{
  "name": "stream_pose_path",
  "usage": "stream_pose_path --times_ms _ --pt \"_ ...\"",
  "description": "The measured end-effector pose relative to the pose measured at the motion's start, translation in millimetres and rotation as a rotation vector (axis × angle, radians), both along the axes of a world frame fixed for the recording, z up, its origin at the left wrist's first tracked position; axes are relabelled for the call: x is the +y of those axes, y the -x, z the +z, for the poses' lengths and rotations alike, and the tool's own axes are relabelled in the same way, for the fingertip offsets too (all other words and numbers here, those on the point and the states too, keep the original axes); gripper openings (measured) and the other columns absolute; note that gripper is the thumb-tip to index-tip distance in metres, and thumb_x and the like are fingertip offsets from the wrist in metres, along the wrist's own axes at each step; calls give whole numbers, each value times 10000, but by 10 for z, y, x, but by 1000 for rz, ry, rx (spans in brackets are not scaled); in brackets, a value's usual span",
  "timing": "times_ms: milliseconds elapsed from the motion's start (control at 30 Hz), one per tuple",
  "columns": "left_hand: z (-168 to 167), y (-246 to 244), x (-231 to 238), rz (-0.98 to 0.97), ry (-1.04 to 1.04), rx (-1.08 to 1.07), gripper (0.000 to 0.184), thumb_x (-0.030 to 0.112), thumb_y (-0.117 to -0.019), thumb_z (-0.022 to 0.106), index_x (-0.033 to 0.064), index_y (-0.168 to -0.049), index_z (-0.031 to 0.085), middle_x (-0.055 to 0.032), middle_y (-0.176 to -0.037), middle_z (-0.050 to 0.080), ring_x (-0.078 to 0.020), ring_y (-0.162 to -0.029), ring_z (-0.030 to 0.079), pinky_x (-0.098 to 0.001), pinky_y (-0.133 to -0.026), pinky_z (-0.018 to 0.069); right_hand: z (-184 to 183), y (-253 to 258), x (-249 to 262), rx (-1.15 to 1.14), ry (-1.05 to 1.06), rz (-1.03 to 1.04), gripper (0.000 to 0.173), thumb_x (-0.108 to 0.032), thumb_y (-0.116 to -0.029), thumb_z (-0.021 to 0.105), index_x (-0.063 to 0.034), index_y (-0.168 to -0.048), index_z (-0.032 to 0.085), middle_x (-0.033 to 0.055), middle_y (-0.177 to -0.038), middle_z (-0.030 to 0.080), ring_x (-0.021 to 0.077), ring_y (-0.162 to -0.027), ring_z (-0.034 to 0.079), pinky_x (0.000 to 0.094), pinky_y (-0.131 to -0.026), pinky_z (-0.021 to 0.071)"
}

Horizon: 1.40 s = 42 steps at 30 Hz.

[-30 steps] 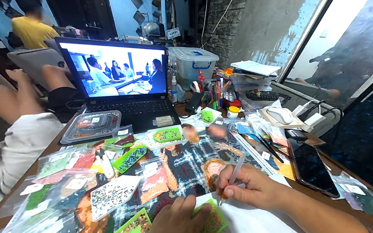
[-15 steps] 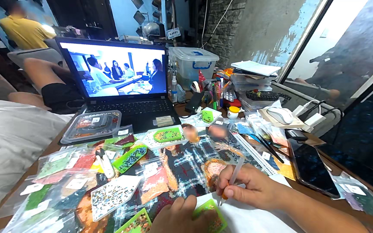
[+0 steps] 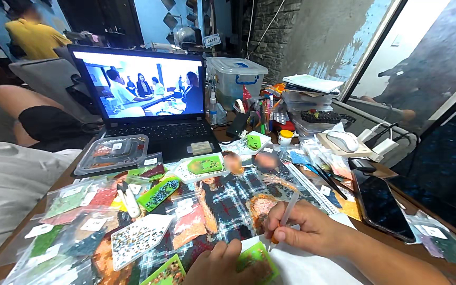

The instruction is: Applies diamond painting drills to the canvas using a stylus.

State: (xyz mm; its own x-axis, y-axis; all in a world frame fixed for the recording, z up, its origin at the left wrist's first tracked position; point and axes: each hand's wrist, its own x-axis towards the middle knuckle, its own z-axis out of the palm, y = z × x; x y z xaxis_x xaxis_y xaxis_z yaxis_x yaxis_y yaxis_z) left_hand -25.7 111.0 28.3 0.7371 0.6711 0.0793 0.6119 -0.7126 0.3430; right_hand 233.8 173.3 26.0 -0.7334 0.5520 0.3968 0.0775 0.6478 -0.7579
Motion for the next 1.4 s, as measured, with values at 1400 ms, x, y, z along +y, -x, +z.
stream_pose_path --times_ms 1400 --pt "2 -14 1 20 -7 14 374 218 -993 572 196 -1344 698 -244 -1065 640 -423 -897 649 -513 -662 527 -3 -6 7 -6 2 3 295 -270 -1091 503 10 -1062 591 78 -932 681 8 -875 649 161 -797 533"
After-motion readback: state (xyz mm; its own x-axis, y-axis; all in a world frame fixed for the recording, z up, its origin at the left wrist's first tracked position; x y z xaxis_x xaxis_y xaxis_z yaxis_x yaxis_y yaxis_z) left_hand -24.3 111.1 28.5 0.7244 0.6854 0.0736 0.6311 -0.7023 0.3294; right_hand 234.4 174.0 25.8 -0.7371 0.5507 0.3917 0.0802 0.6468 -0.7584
